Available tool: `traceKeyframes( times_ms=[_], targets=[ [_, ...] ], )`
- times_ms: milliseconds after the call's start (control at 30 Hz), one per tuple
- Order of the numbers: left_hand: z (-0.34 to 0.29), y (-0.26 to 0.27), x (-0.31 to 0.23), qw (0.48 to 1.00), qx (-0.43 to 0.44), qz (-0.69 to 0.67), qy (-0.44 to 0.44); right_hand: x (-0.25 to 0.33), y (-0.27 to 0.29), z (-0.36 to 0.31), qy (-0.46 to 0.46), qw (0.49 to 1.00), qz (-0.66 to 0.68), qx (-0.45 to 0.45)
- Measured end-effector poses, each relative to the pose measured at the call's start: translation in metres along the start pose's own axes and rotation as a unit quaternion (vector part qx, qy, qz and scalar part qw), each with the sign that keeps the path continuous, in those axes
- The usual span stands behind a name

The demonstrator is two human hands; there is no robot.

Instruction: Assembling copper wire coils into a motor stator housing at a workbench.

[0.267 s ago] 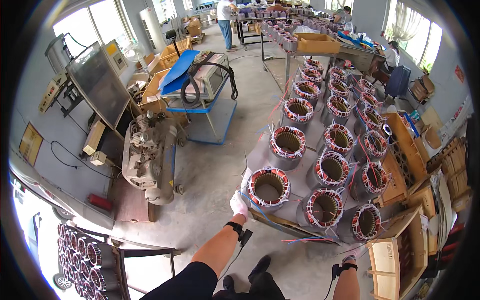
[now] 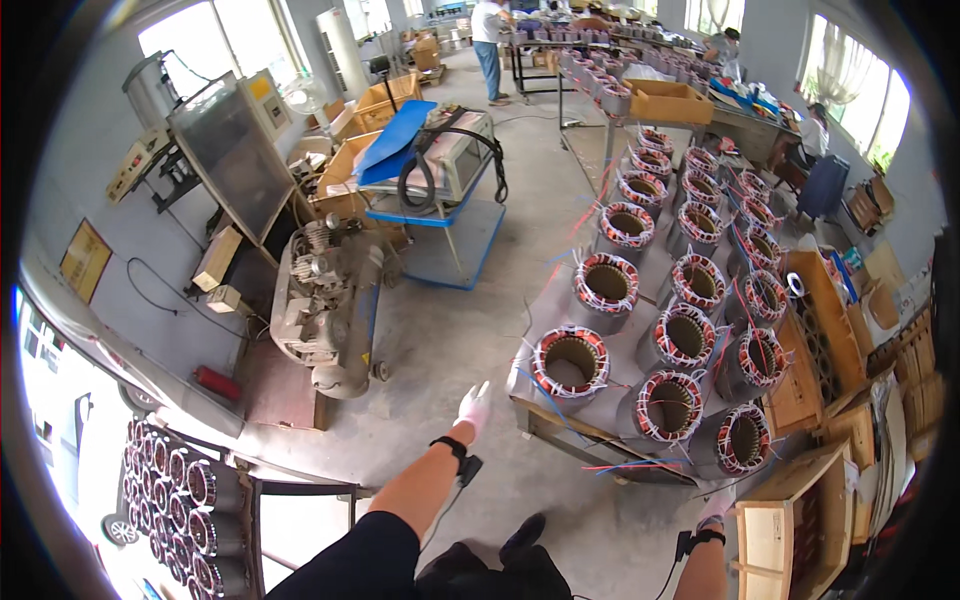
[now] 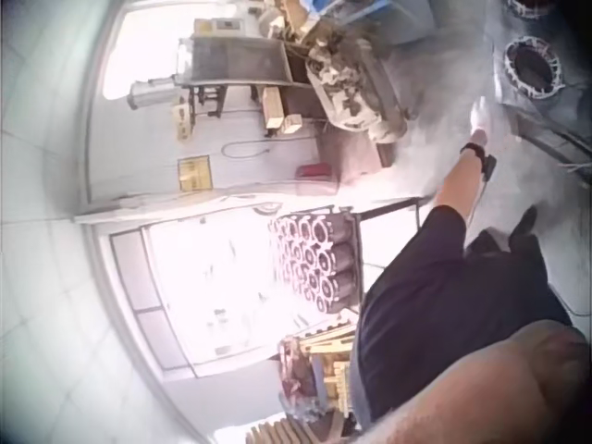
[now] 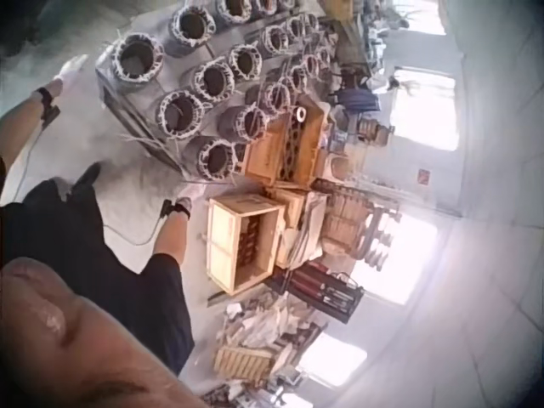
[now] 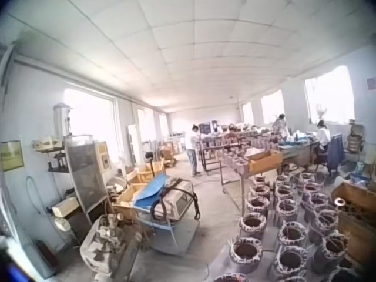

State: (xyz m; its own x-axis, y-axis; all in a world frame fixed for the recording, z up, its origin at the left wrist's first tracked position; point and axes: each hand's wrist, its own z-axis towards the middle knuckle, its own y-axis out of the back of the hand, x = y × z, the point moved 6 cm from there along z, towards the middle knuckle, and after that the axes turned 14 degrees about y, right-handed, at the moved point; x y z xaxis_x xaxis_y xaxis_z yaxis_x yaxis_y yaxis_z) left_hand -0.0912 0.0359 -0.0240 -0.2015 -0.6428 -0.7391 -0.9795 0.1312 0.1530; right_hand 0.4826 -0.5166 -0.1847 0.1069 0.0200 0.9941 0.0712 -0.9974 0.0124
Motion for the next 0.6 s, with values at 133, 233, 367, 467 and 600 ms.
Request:
traceKeyframes(
  times_ms=[133, 233, 367, 467, 600],
  targets=[
    [-0.040, 0.144, 0.024, 0.954, -0.091, 0.281, -0.048, 0.010, 0.008, -0.102, -0.151, 0.983, -0.099, 0.040],
    [-0.051, 0.248, 0.101, 0.959, -0.075, 0.267, 0.050, -0.020, 0.055, -0.146, -0.012, 0.974, -0.192, 0.116],
    [-0.074, 0.421, 0.232, 0.947, -0.150, 0.157, 0.236, -0.023, -0.069, -0.342, -0.298, 0.877, -0.267, 0.266],
    [-0.093, 0.465, 0.288, 0.907, -0.139, 0.136, 0.374, -0.011, -0.165, -0.425, -0.230, 0.763, -0.285, 0.532],
    [-0.044, 0.454, 0.276, 0.917, -0.043, 0.155, 0.364, 0.036, -0.325, -0.483, -0.025, 0.661, -0.325, 0.675]
  ],
)
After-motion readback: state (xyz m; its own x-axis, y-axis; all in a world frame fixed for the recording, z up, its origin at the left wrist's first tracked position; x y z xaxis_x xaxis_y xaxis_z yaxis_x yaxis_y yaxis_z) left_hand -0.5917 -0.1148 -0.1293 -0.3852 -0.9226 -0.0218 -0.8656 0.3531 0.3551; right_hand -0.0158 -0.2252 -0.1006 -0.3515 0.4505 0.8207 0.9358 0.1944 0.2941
